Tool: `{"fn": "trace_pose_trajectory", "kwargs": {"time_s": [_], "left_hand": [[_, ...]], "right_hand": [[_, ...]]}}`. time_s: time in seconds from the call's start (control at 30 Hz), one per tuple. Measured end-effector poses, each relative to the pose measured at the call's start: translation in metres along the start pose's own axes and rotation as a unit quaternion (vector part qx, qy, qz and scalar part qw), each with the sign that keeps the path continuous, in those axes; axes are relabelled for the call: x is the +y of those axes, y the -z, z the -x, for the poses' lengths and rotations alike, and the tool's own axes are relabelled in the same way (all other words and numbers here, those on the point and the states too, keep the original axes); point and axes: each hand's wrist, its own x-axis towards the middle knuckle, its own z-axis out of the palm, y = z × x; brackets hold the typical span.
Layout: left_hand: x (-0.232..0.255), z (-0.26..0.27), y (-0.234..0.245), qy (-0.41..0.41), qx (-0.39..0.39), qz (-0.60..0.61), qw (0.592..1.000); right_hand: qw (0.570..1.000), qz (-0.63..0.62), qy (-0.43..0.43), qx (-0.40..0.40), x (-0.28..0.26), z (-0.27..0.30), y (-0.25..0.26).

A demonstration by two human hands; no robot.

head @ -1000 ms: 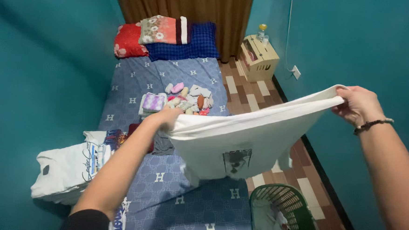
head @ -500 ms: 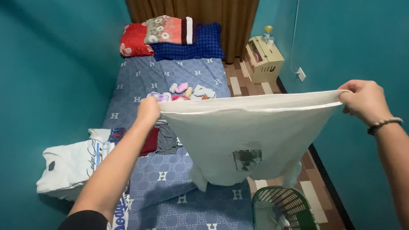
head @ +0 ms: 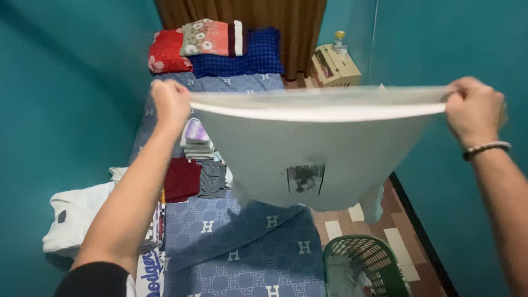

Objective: The person folds several clean garments on a bed, including a white t-shirt, a pink top, and a yellow patterned item. Each item is smoothed, folded into a compact rectangle, and stacked on the left side of the bed.

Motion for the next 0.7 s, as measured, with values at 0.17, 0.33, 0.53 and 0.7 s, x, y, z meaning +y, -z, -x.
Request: {"fn": "trace_pose_trajectory", "kwargs": {"time_s": [0.17,0.33,0.53,0.7], "left_hand": [[0.009,0.021,-0.003,-0.070,0.080,0.154,0.982],[-0.011,0.044,0.005,0.034,-0.148,0.001,0.988],[-0.033,0.035,-0.010,0.185,-0.142,0.052,0.971],[-0.004,0.040,-0.002,0.254,-0.229,0.324,0.882]], "right_hand": [[0.982,0.084,0.166,0.029,0.003,0.019,-0.022],[0.973,0.100,-0.091,-0.187,0.003,0.015,-0.015],[0.989,-0.015,-0.100,-0.111,0.004,0.007,-0.018],[0.984,0.130,-0.087,-0.083,0.033,0.005,-0.025]]}}
